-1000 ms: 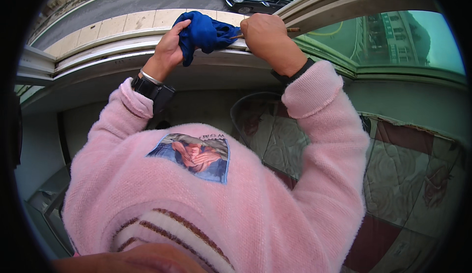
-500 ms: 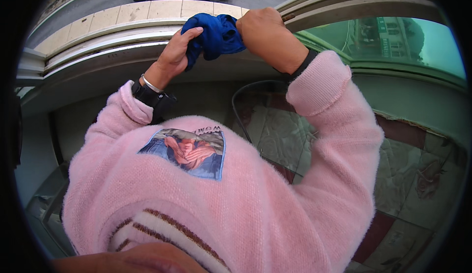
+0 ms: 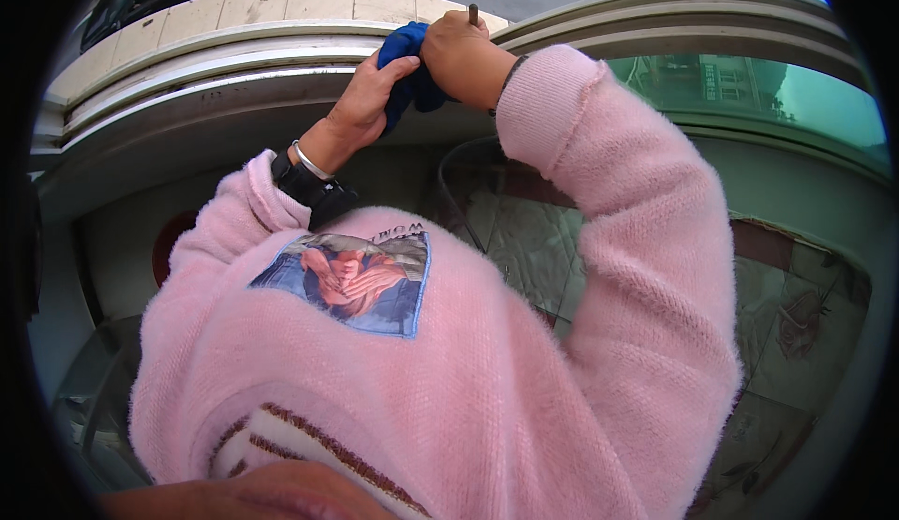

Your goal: The person cleans the exterior window frame and sill using a blue cloth and a small brush. They repeatedly scrub the grooves and wipe the surface while standing on a balcony overlooking a street.

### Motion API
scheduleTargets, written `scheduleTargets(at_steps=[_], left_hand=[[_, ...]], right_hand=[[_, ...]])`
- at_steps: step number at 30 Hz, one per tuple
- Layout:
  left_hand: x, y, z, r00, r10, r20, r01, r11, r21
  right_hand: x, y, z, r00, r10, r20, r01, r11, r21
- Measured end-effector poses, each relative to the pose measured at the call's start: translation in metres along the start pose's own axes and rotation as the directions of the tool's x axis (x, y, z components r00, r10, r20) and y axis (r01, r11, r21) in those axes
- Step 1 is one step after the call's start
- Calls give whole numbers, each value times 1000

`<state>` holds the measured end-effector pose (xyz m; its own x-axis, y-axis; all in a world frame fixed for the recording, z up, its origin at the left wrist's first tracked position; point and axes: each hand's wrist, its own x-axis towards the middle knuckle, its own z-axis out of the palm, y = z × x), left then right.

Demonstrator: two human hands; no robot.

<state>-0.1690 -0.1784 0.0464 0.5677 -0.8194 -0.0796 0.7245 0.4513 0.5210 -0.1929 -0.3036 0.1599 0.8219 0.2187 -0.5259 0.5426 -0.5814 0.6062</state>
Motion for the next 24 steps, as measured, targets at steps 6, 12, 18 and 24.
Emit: scheduleTargets(at_steps=[6, 12, 18, 24], left_hand=[[-24, 21, -27, 996, 33, -84, -20, 988, 150], [-45, 24, -48, 998, 62, 32, -68, 757, 650], [-51, 31, -63, 943, 310, -122, -267, 922, 279], [-53, 25, -50, 981, 193, 19, -180, 874, 451]], right_hand=[[44, 1, -6, 929, -215, 302, 256, 961, -104], [56, -23, -4, 921, -212, 326, 309, 909, -281], [75, 4, -24, 965, -256, -59, 261, 960, 100], [45, -7, 0, 975, -168, 145, 173, 985, -21]])
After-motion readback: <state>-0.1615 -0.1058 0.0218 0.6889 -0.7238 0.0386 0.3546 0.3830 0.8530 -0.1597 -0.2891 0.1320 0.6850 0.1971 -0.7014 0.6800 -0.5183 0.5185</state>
